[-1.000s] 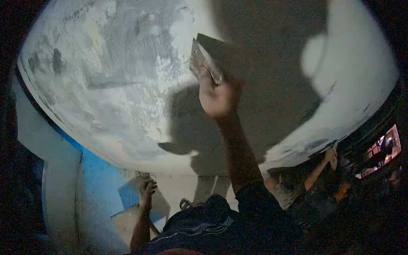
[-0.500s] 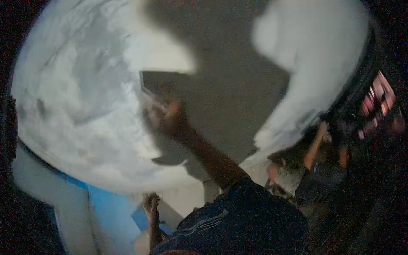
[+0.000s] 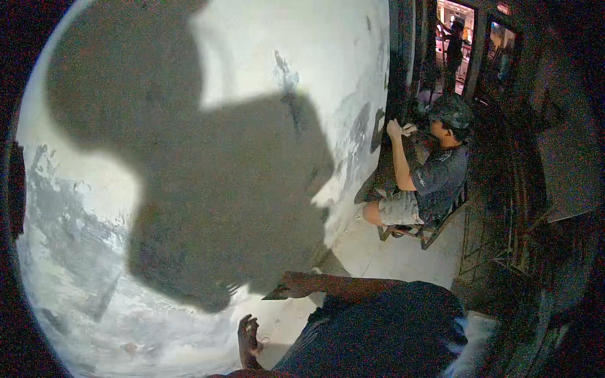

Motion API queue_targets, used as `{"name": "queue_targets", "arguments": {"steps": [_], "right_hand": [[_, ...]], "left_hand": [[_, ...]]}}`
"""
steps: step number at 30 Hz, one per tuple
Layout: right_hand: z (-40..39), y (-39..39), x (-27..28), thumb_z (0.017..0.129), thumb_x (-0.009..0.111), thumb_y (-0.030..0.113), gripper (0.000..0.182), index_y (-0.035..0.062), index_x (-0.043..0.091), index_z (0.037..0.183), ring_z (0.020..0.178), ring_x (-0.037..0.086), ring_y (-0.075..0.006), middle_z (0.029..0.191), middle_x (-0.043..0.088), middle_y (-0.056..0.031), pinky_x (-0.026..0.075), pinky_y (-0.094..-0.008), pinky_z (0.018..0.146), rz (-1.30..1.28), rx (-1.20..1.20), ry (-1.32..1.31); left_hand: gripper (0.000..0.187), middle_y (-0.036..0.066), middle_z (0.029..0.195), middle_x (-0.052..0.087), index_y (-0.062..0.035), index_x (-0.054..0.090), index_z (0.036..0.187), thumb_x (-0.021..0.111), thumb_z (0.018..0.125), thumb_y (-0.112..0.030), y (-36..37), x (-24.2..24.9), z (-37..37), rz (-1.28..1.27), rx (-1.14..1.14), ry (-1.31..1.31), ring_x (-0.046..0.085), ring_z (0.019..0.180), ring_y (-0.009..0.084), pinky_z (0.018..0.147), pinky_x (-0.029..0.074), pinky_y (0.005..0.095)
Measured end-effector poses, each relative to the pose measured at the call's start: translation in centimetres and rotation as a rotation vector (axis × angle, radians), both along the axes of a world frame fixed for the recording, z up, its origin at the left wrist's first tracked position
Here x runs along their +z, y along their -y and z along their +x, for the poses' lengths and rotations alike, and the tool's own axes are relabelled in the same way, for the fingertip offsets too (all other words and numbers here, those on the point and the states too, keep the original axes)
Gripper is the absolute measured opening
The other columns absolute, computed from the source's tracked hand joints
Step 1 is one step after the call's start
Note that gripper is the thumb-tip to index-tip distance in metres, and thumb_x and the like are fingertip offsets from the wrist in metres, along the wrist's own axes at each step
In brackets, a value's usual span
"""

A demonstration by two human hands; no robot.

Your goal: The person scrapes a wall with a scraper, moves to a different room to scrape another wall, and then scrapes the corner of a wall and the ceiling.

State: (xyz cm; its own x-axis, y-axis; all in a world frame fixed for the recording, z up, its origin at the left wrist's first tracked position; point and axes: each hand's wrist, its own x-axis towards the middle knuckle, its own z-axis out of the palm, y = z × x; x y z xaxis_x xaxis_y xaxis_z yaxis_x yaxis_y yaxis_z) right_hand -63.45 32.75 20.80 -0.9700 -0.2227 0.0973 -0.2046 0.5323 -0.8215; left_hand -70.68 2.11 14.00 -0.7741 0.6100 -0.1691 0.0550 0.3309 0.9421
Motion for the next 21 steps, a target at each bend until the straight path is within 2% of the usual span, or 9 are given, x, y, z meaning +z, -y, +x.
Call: {"name": "queue_targets", "arguments": {"steps": [1, 4, 6, 8, 12, 14, 16, 17, 21], "right_hand": [[0.2, -0.2, 0.3, 0.088, 0.06, 0.029, 0.03, 0.0042, 0.065, 0.105, 0.078, 0.065, -0.0297, 0.09, 0.067, -0.0173, 0.049, -0.0418, 0.073, -0.008, -0.038, 0.026], [-0.5, 0.5, 2.2, 0.088, 0.06, 0.027, 0.031, 0.0065, 0.065, 0.112, 0.081, 0.066, -0.0315, 0.097, 0.068, -0.0181, 0.05, -0.042, 0.076, 0.13, -0.093, 0.171], [-1.5, 1.5, 2.6, 0.089, 0.058, 0.022, 0.028, 0.0077, 0.065, 0.112, 0.079, 0.066, -0.0309, 0.094, 0.068, -0.018, 0.05, -0.0414, 0.074, -0.002, -0.019, 0.097], [-2.2, 2.6, 2.4, 0.091, 0.055, 0.019, 0.026, 0.0088, 0.065, 0.114, 0.078, 0.065, -0.0308, 0.09, 0.067, -0.0176, 0.05, -0.0411, 0.072, -0.035, 0.057, -0.116], [-2.9, 3.9, 4.4, 0.094, 0.052, 0.022, 0.022, 0.0075, 0.065, 0.104, 0.076, 0.065, -0.0312, 0.086, 0.067, -0.0155, 0.05, -0.0427, 0.071, 0.041, 0.144, -0.207], [-2.4, 4.3, 4.8, 0.089, 0.057, 0.015, 0.025, 0.0055, 0.065, 0.11, 0.076, 0.065, -0.0255, 0.089, 0.068, -0.0152, 0.049, -0.0398, 0.072, -0.059, 0.191, 0.021], [-3.6, 4.0, 3.7, 0.093, 0.056, 0.024, 0.026, 0.0066, 0.066, 0.11, 0.071, 0.062, -0.0239, 0.087, 0.067, -0.0172, 0.048, -0.0405, 0.069, -0.003, 0.302, 0.106], [-5.2, 4.1, 3.1, 0.093, 0.057, 0.026, 0.028, 0.0089, 0.065, 0.114, 0.071, 0.062, -0.025, 0.089, 0.068, -0.0157, 0.048, -0.0408, 0.069, 0.124, 0.333, -0.094], [-7.9, 2.3, 11.8, 0.091, 0.059, 0.017, 0.031, 0.0086, 0.061, 0.121, 0.086, 0.066, -0.0239, 0.109, 0.067, -0.0128, 0.051, -0.0376, 0.084, 0.094, 0.215, -0.209]], "left_hand": [[0.042, 0.015, 0.116, 0.058, -0.0015, 0.047, 0.128, 0.056, 0.093, -0.023, -1.2, 1.2, -0.6, 0.034, -0.039, -0.119, 0.055, 0.107, 0.022, 0.09, 0.044, 0.0346], [0.042, 0.015, 0.118, 0.057, -0.0018, 0.047, 0.129, 0.056, 0.092, -0.02, -6.2, 6.4, 0.2, 0.104, 0.03, 0.106, 0.054, 0.109, 0.0232, 0.092, 0.043, 0.0352], [0.045, 0.013, 0.118, 0.055, -0.0032, 0.043, 0.133, 0.055, 0.092, -0.016, -8.1, 8.1, 0.7, 0.261, -0.124, 0.113, 0.053, 0.108, 0.0218, 0.092, 0.044, 0.0362], [0.051, 0.012, 0.12, 0.052, -0.005, 0.035, 0.138, 0.054, 0.092, -0.015, -9.2, 9.0, 2.3, 0.285, 0.022, 0.217, 0.051, 0.109, 0.0205, 0.092, 0.043, 0.0364], [0.061, 0.011, 0.125, 0.047, -0.0068, 0.027, 0.143, 0.058, 0.091, -0.019, -8.2, 8.4, 3.5, 0.361, 0.163, 0.265, 0.049, 0.113, 0.0213, 0.092, 0.043, 0.0377], [0.064, 0.012, 0.127, 0.046, -0.0074, 0.025, 0.145, 0.058, 0.091, -0.018, -6.8, 7.8, 3.9, 0.352, 0.171, 0.264, 0.048, 0.116, 0.0224, 0.095, 0.042, 0.0389], [0.068, 0.014, 0.131, 0.045, -0.0072, 0.023, 0.146, 0.06, 0.09, -0.019, -5.2, 5.9, 3.8, 0.26, 0.133, 0.196, 0.046, 0.12, 0.0255, 0.097, 0.042, 0.0403], [0.071, 0.016, 0.136, 0.043, -0.0069, 0.024, 0.146, 0.062, 0.088, -0.021, -4.1, 4.3, 2.8, 0.219, 0.11, 0.092, 0.047, 0.12, 0.0282, 0.096, 0.043, 0.041], [0.061, 0.016, 0.134, 0.047, -0.0068, 0.033, 0.142, 0.06, 0.088, -0.019, -1.5, 10.9, 2.6, 0.214, 0.223, -0.015, 0.052, 0.115, 0.0292, 0.093, 0.045, 0.0398]]}}
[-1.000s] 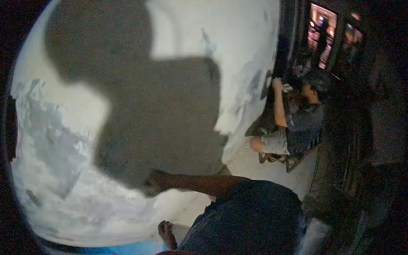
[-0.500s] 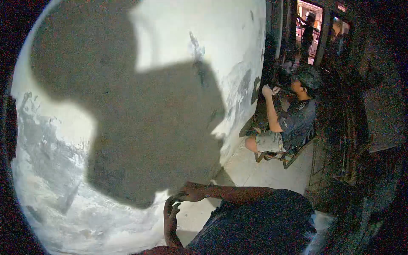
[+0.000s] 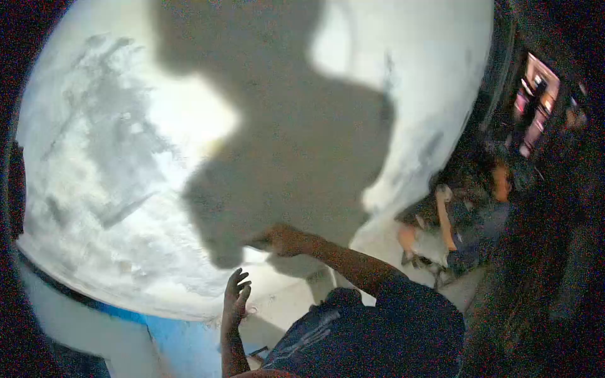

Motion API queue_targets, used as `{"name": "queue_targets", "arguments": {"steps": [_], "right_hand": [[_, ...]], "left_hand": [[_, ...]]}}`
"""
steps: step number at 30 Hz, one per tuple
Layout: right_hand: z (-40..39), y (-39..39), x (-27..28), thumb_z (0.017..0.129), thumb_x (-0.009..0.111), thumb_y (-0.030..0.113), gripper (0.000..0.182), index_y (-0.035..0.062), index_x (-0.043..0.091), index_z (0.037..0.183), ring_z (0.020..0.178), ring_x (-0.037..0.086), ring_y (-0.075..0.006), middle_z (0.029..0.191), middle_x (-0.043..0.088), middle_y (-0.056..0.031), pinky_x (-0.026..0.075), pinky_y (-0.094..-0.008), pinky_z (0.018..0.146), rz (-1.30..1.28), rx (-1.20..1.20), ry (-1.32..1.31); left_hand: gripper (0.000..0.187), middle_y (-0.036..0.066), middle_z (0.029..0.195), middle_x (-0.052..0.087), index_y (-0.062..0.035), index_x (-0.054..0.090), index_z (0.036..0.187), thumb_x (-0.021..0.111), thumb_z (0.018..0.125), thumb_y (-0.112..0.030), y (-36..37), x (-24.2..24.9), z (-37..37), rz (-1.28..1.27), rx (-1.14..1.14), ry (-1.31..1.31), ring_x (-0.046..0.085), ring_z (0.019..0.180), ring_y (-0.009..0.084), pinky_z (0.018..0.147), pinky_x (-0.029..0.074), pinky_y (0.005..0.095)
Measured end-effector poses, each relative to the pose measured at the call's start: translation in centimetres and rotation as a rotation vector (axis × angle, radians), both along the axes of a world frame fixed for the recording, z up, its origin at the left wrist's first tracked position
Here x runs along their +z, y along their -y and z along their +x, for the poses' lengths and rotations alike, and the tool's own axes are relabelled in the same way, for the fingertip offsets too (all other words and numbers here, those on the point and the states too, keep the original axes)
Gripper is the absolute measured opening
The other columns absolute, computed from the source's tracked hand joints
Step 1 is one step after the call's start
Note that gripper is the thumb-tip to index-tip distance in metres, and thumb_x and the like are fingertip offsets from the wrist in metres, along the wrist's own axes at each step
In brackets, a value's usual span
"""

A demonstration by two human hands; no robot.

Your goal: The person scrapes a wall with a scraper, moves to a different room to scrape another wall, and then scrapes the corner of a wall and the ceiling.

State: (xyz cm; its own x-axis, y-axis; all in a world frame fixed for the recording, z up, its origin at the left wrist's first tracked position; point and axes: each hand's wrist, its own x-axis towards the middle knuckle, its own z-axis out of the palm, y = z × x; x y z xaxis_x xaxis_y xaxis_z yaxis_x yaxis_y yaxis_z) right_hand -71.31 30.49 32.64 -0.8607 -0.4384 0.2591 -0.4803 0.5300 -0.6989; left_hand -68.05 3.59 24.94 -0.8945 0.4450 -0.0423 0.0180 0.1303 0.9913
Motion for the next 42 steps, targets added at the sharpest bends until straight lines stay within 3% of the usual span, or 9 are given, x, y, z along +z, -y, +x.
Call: {"name": "queue_targets", "arguments": {"steps": [6, 10, 21, 25, 31, 34, 36, 38, 42], "right_hand": [[-1.0, -0.3, 5.7, 0.09, 0.058, 0.003, 0.03, 0.0007, 0.06, 0.121, 0.099, 0.063, -0.0164, 0.111, 0.066, -0.012, 0.051, -0.0327, 0.087, -0.52, -0.053, 0.06], [-3.7, 1.1, 4.7, 0.088, 0.067, 0.019, 0.042, -0.0009, 0.057, 0.123, 0.1, 0.063, -0.0218, 0.111, 0.066, -0.013, 0.05, -0.0369, 0.09, -0.622, 0.244, -0.093], [-2.6, 3.6, 10.2, 0.087, 0.062, 0.008, 0.024, -0.0019, 0.062, 0.109, 0.088, 0.064, -0.0154, 0.098, 0.069, -0.0106, 0.053, -0.0311, 0.077, -0.644, 0.208, -0.111], [-1.5, 3.4, 15.2, 0.087, 0.066, 0.013, 0.025, -0.0017, 0.064, 0.108, 0.084, 0.065, -0.0134, 0.096, 0.07, -0.009, 0.052, -0.0276, 0.072, -0.408, 0.158, -0.565], [0.0, 3.8, 19.6, 0.086, 0.064, 0.006, 0.022, -0.0052, 0.066, 0.104, 0.084, 0.064, -0.0177, 0.095, 0.068, -0.0095, 0.05, -0.0291, 0.077, -0.723, 0.18, -0.998], [-1.3, 6.2, 20.0, 0.086, 0.066, 0.008, 0.026, -0.0048, 0.064, 0.108, 0.092, 0.061, -0.0169, 0.103, 0.066, -0.0101, 0.047, -0.0307, 0.084, -0.788, 0.187, -0.78], [-1.1, 8.1, 22.7, 0.087, 0.066, 0.008, 0.027, -0.0055, 0.062, 0.109, 0.092, 0.059, -0.0171, 0.109, 0.061, -0.0101, 0.047, -0.0304, 0.081, -1.247, 0.134, -0.529], [-2.0, 7.9, 26.0, 0.088, 0.066, 0.011, 0.026, -0.0056, 0.061, 0.106, 0.096, 0.058, -0.0268, 0.106, 0.061, -0.0161, 0.043, -0.0351, 0.089, -1.286, -0.141, -0.597], [-2.1, 8.4, 29.4, 0.085, 0.069, 0.009, 0.023, -0.0055, 0.064, 0.102, 0.093, 0.061, -0.0166, 0.108, 0.064, -0.0121, 0.049, -0.0295, 0.08, -0.939, -0.127, -0.752]], "left_hand": [[0.045, 0.013, 0.12, 0.059, -0.0039, 0.048, 0.131, 0.058, 0.09, -0.019, 1.6, -0.7, 2.3, 0.041, 0.173, -0.106, 0.058, 0.107, 0.0228, 0.087, 0.047, 0.0346], [0.046, 0.014, 0.12, 0.059, -0.003, 0.048, 0.13, 0.061, 0.091, -0.024, 2.2, -3.8, 3.8, 0.044, 0.035, 0.0, 0.057, 0.108, 0.0226, 0.089, 0.047, 0.0366], [0.049, 0.016, 0.125, 0.057, -0.0006, 0.044, 0.134, 0.057, 0.094, -0.028, -0.2, -3.6, 7.6, 0.034, 0.05, 0.161, 0.055, 0.113, 0.0238, 0.096, 0.044, 0.0368], [0.048, 0.015, 0.125, 0.057, -0.0011, 0.045, 0.133, 0.057, 0.095, -0.028, 0.7, -4.6, 7.9, 0.088, 0.057, 0.071, 0.055, 0.115, 0.0234, 0.097, 0.044, 0.0354], [0.048, 0.008, 0.121, 0.06, -0.0072, 0.048, 0.133, 0.059, 0.093, -0.032, 1.8, -2.9, 9.5, 0.229, 0.256, 0.041, 0.055, 0.108, 0.0204, 0.09, 0.045, 0.0369], [0.048, 0.009, 0.121, 0.059, -0.0062, 0.048, 0.131, 0.059, 0.093, -0.032, 2.1, -3.2, 10.3, 0.263, 0.319, 0.008, 0.056, 0.108, 0.0208, 0.09, 0.046, 0.0369], [0.043, 0.011, 0.121, 0.059, -0.0045, 0.048, 0.131, 0.059, 0.094, -0.024, 2.1, -4.2, 10.3, 0.241, 0.35, 0.023, 0.056, 0.109, 0.0205, 0.092, 0.046, 0.0361], [0.04, 0.011, 0.118, 0.06, -0.0033, 0.049, 0.129, 0.058, 0.094, -0.021, 2.2, -4.9, 9.1, 0.253, 0.365, -0.056, 0.057, 0.106, 0.0194, 0.092, 0.046, 0.0341], [0.037, 0.011, 0.118, 0.059, -0.0026, 0.049, 0.128, 0.058, 0.095, -0.017, 2.7, -2.0, 9.5, 0.168, 0.413, -0.113, 0.056, 0.108, 0.0195, 0.094, 0.045, 0.0347]]}}
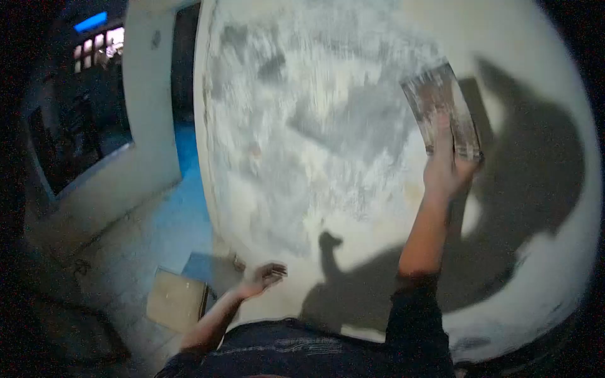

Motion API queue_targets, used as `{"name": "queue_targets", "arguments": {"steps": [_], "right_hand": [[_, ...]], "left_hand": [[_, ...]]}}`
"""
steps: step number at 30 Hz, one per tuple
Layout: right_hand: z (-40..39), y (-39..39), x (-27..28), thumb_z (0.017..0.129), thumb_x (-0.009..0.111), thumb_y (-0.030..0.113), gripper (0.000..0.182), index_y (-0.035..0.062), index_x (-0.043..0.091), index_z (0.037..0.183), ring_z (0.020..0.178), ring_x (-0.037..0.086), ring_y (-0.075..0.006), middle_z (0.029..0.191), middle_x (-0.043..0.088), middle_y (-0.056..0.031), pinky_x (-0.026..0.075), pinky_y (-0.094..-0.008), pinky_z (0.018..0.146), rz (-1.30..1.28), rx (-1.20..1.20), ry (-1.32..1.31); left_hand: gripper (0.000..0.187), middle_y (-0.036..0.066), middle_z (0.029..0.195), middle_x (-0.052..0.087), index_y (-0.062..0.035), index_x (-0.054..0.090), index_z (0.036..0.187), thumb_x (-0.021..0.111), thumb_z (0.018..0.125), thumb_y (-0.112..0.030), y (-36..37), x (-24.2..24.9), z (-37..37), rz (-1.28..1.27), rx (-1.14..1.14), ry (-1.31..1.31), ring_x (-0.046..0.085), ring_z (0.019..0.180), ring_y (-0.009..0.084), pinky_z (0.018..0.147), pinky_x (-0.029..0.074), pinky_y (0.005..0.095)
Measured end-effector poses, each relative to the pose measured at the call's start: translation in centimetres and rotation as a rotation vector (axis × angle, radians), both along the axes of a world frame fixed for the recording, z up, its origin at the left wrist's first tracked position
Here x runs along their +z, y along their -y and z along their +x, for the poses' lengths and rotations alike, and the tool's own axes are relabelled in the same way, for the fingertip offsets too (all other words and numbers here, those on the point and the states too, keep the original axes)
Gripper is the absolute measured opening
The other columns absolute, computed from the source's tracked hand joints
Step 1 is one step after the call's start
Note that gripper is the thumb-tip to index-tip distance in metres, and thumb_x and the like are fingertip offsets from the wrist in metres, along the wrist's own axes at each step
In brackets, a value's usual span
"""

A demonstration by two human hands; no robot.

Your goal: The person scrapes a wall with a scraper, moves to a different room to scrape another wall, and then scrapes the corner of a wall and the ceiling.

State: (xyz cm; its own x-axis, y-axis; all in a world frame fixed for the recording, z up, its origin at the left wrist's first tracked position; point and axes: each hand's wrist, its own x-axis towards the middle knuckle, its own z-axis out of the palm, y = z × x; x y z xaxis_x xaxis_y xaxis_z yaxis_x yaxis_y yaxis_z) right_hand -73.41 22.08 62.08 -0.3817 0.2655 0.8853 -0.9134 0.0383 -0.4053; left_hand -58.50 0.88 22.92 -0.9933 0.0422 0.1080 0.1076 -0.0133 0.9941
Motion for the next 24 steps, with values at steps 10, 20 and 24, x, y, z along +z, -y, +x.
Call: {"name": "queue_targets", "arguments": {"steps": [10, 20, 24], "right_hand": [[-6.1, -9.0, -10.6, 0.082, 0.072, 0.011, 0.029, -0.0054, 0.065, 0.105, 0.089, 0.061, -0.0133, 0.099, 0.067, -0.0095, 0.047, -0.0276, 0.079, 0.336, -0.12, 0.414], [-2.8, -9.8, -12.1, 0.085, 0.07, 0.016, 0.02, -0.0014, 0.065, 0.095, 0.07, 0.064, -0.013, 0.084, 0.069, -0.0089, 0.051, -0.0278, 0.06, 0.236, -0.473, 0.151], [-4.6, -10.0, -12.5, 0.088, 0.064, 0.006, 0.022, -0.0061, 0.062, 0.107, 0.071, 0.066, -0.0157, 0.084, 0.069, -0.0138, 0.053, -0.0273, 0.063, 0.41, -0.508, 0.004]], "left_hand": [[0.039, 0.013, 0.112, 0.059, 0.0012, 0.05, 0.124, 0.055, 0.095, -0.024, -4.8, -6.3, 4.3, 0.41, 0.101, 0.472, 0.06, 0.099, 0.019, 0.08, 0.051, 0.0314], [0.03, 0.012, 0.109, 0.061, -0.0005, 0.053, 0.119, 0.051, 0.095, -0.02, -7.3, -5.2, -4.0, 0.288, 0.085, 0.542, 0.06, 0.099, 0.0211, 0.084, 0.049, 0.034], [0.032, 0.011, 0.109, 0.062, -0.002, 0.053, 0.119, 0.051, 0.095, -0.022, -7.6, -3.8, -5.6, 0.256, 0.102, 0.442, 0.06, 0.1, 0.0217, 0.086, 0.046, 0.036]]}}
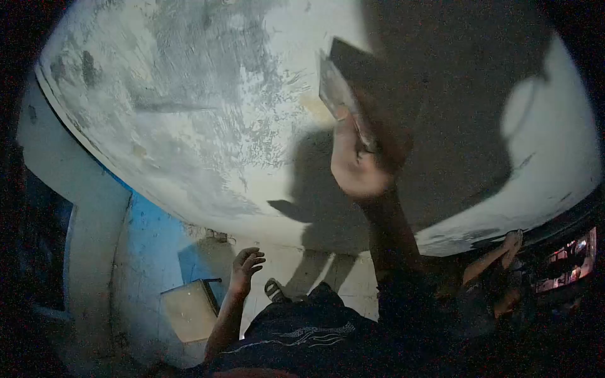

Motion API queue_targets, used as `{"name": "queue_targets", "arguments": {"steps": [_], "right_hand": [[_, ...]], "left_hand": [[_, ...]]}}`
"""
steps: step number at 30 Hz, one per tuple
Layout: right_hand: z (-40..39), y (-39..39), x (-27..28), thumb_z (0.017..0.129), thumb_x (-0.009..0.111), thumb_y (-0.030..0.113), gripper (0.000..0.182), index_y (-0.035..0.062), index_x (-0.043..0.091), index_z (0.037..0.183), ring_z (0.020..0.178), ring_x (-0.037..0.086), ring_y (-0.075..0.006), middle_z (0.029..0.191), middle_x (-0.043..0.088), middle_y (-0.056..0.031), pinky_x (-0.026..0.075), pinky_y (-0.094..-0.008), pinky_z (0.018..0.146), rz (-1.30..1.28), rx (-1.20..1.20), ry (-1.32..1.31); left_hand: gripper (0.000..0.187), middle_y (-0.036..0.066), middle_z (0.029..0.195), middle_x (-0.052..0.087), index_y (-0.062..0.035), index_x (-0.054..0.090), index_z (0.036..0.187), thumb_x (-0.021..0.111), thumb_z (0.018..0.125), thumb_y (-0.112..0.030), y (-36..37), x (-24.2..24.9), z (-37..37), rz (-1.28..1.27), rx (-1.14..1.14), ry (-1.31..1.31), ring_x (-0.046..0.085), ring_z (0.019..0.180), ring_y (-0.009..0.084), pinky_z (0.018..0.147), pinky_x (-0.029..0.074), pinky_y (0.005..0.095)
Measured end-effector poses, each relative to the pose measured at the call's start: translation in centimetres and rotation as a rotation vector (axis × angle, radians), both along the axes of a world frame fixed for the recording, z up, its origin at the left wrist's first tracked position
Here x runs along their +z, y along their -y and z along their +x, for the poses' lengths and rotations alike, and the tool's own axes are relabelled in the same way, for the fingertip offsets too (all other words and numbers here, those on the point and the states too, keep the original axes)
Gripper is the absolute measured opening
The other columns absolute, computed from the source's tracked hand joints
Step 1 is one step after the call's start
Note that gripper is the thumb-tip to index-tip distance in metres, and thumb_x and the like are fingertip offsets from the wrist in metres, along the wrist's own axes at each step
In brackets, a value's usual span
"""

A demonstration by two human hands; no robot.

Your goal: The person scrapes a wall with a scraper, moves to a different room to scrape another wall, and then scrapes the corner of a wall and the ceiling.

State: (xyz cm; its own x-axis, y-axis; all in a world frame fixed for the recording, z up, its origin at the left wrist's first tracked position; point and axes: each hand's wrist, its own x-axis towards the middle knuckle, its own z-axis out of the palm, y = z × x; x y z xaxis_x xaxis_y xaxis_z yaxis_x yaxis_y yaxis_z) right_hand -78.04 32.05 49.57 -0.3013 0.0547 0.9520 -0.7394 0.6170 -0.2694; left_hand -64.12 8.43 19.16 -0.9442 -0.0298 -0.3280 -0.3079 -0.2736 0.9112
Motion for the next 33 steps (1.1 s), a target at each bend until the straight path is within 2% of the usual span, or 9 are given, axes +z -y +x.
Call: {"name": "queue_targets", "arguments": {"steps": [2, 5, 8, 12, 17, 21, 27, 31, 33], "right_hand": [[0.3, 0.6, 0.8, 0.088, 0.063, 0.004, 0.025, -0.007, 0.06, 0.11, 0.071, 0.067, -0.0171, 0.084, 0.069, -0.0153, 0.053, -0.0262, 0.064, 0.213, 0.025, -0.107], [0.2, 0.8, 0.2, 0.088, 0.063, 0.004, 0.024, -0.0068, 0.061, 0.109, 0.065, 0.066, -0.018, 0.08, 0.068, -0.015, 0.052, -0.026, 0.06, -0.212, 0.268, -0.042], [-0.5, 1.3, 0.3, 0.088, 0.063, 0.005, 0.017, -0.0068, 0.065, 0.1, 0.061, 0.065, -0.0195, 0.077, 0.068, -0.0157, 0.051, -0.0266, 0.055, 0.234, -0.046, -0.271], [0.2, 0.9, -0.1, 0.087, 0.065, 0.006, 0.016, -0.0029, 0.066, 0.1, 0.068, 0.068, -0.0168, 0.082, 0.07, -0.0148, 0.054, -0.0284, 0.06, 0.092, -0.195, 0.012], [0.0, 2.1, 0.6, 0.087, 0.065, 0.009, 0.014, -0.0019, 0.066, 0.095, 0.064, 0.066, -0.0154, 0.078, 0.07, -0.0114, 0.054, -0.0299, 0.061, -0.052, 0.036, -0.147], [-3.4, 2.5, -1.7, 0.09, 0.061, 0.022, 0.024, -0.0023, 0.064, 0.089, 0.064, 0.065, -0.0211, 0.077, 0.068, -0.0091, 0.052, -0.0349, 0.059, -0.048, 0.144, 0.369], [3.7, 1.9, 1.9, 0.086, 0.064, 0.003, 0.014, -0.0086, 0.065, 0.095, 0.075, 0.066, -0.0176, 0.082, 0.069, -0.0119, 0.052, -0.03, 0.067, -0.012, -0.105, -0.039], [2.3, 1.9, 0.9, 0.09, 0.06, 0.009, 0.014, -0.0036, 0.065, 0.095, 0.07, 0.069, -0.0254, 0.083, 0.069, -0.0175, 0.053, -0.0321, 0.065, -0.228, 0.092, -0.055], [-0.9, 3.8, -0.2, 0.09, 0.058, 0.01, 0.02, -0.0057, 0.063, 0.102, 0.08, 0.069, -0.027, 0.094, 0.069, -0.0205, 0.053, -0.034, 0.072, 0.025, -0.056, 0.074]], "left_hand": [[0.033, 0.011, 0.11, 0.062, -0.0023, 0.053, 0.119, 0.052, 0.094, -0.024, 0.3, -0.1, -0.5, 0.002, -0.013, -0.02, 0.06, 0.1, 0.0219, 0.086, 0.047, 0.0364], [0.034, 0.012, 0.109, 0.062, -0.0022, 0.053, 0.119, 0.054, 0.093, -0.025, 0.8, 0.1, 0.4, 0.021, -0.035, -0.022, 0.06, 0.1, 0.0225, 0.086, 0.047, 0.0372], [0.034, 0.013, 0.109, 0.062, -0.002, 0.053, 0.119, 0.053, 0.093, -0.025, 1.3, -0.2, 1.5, -0.005, -0.039, 0.013, 0.061, 0.1, 0.0226, 0.086, 0.047, 0.0372], [0.035, 0.013, 0.11, 0.062, -0.0011, 0.053, 0.119, 0.054, 0.093, -0.025, 2.2, -1.1, 2.1, 0.005, -0.053, 0.088, 0.061, 0.1, 0.0227, 0.086, 0.047, 0.0387], [0.036, 0.012, 0.109, 0.063, -0.0021, 0.054, 0.119, 0.055, 0.093, -0.026, 3.3, -0.5, 2.3, -0.007, -0.055, 0.049, 0.061, 0.099, 0.0219, 0.084, 0.048, 0.0362], [0.036, 0.013, 0.111, 0.062, -0.0012, 0.053, 0.12, 0.053, 0.094, -0.026, 3.6, 0.5, 1.8, -0.029, -0.016, -0.033, 0.061, 0.1, 0.0226, 0.085, 0.047, 0.0367], [0.038, 0.012, 0.11, 0.061, -0.0021, 0.052, 0.121, 0.054, 0.094, -0.03, 5.3, 1.0, 3.4, -0.074, 0.012, -0.085, 0.06, 0.1, 0.0217, 0.085, 0.047, 0.0355], [0.04, 0.012, 0.11, 0.06, -0.0016, 0.052, 0.121, 0.055, 0.094, -0.032, 6.0, -0.8, 6.0, -0.052, 0.107, -0.016, 0.061, 0.099, 0.0225, 0.084, 0.047, 0.0359], [0.04, 0.012, 0.108, 0.061, -0.0013, 0.052, 0.12, 0.055, 0.094, -0.032, 5.8, -1.6, 6.8, -0.049, 0.146, 0.063, 0.061, 0.097, 0.0222, 0.082, 0.048, 0.0361]]}}
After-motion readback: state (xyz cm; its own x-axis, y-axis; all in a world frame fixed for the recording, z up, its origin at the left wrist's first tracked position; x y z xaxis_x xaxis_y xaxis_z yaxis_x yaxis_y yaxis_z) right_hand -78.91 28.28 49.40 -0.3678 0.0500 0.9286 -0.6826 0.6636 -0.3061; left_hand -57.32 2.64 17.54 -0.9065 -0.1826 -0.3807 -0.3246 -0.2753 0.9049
